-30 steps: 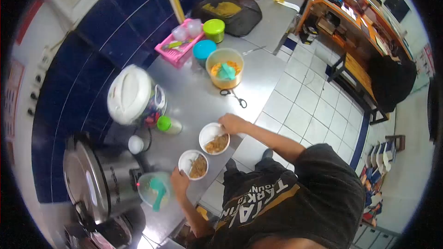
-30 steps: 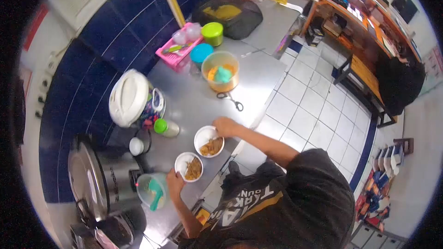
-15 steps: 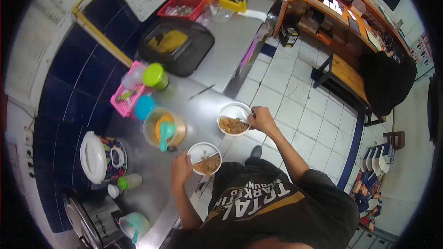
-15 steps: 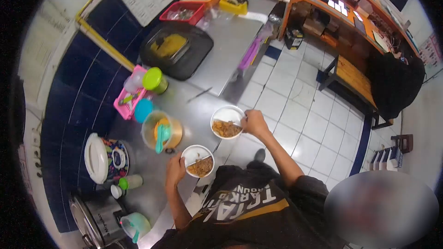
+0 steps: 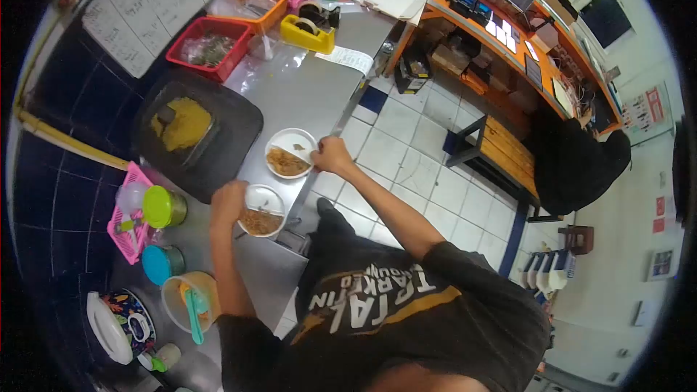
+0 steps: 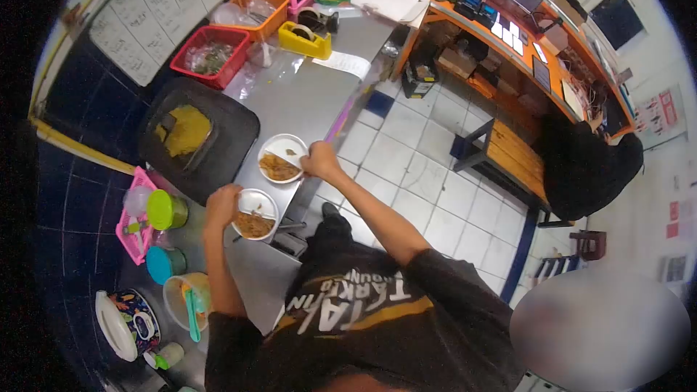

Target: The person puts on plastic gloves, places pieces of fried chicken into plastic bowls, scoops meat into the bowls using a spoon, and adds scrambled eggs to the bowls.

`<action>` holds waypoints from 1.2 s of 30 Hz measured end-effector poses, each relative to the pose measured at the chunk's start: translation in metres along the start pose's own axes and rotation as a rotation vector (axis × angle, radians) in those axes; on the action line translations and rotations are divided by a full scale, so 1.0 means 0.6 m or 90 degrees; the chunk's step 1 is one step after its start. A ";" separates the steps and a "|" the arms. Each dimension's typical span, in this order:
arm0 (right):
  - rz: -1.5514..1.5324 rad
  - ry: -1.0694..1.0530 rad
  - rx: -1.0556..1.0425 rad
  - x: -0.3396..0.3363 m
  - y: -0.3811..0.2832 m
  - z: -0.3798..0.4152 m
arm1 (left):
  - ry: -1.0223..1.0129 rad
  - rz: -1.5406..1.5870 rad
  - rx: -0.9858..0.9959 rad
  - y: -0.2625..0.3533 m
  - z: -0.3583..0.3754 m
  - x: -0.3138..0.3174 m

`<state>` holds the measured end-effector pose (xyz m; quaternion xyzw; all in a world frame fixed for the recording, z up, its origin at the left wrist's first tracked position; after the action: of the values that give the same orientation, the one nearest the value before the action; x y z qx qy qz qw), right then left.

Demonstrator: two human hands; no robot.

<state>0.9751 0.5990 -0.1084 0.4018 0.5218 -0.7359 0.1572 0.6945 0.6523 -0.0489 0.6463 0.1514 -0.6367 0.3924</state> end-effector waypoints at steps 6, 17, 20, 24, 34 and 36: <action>-0.107 -0.323 0.106 -0.051 -0.035 -0.077 | 0.118 0.032 0.018 -0.006 -0.060 -0.009; -0.169 -0.232 -0.187 0.109 -0.126 -0.313 | 0.795 0.461 -0.694 -0.242 0.134 0.088; -0.202 -0.380 -0.145 0.129 -0.153 -0.326 | 0.895 0.483 -0.796 -0.214 0.073 0.050; -0.206 -0.366 -0.120 0.145 -0.157 -0.319 | 0.832 0.508 -0.793 -0.235 0.063 0.075; -0.267 -0.534 0.001 0.176 -0.156 -0.391 | 0.857 0.860 -0.767 -0.222 -0.006 0.040; -0.252 -0.552 0.031 0.183 -0.158 -0.402 | 0.873 0.831 -0.845 -0.214 0.003 0.029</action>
<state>0.9476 0.8737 -0.1628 -0.0459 0.4571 -0.8635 0.2082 0.6065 0.7288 -0.1053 0.4781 0.2744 0.3767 0.7445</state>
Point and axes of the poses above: each hand's wrist, its own z-axis away from the middle knuckle, its own x-axis out of the palm, y = z × x, the point moved 3 cm from there along -z, towards the middle knuckle, and after that the axes turned 8 degrees about x, right-handed, at the moved point
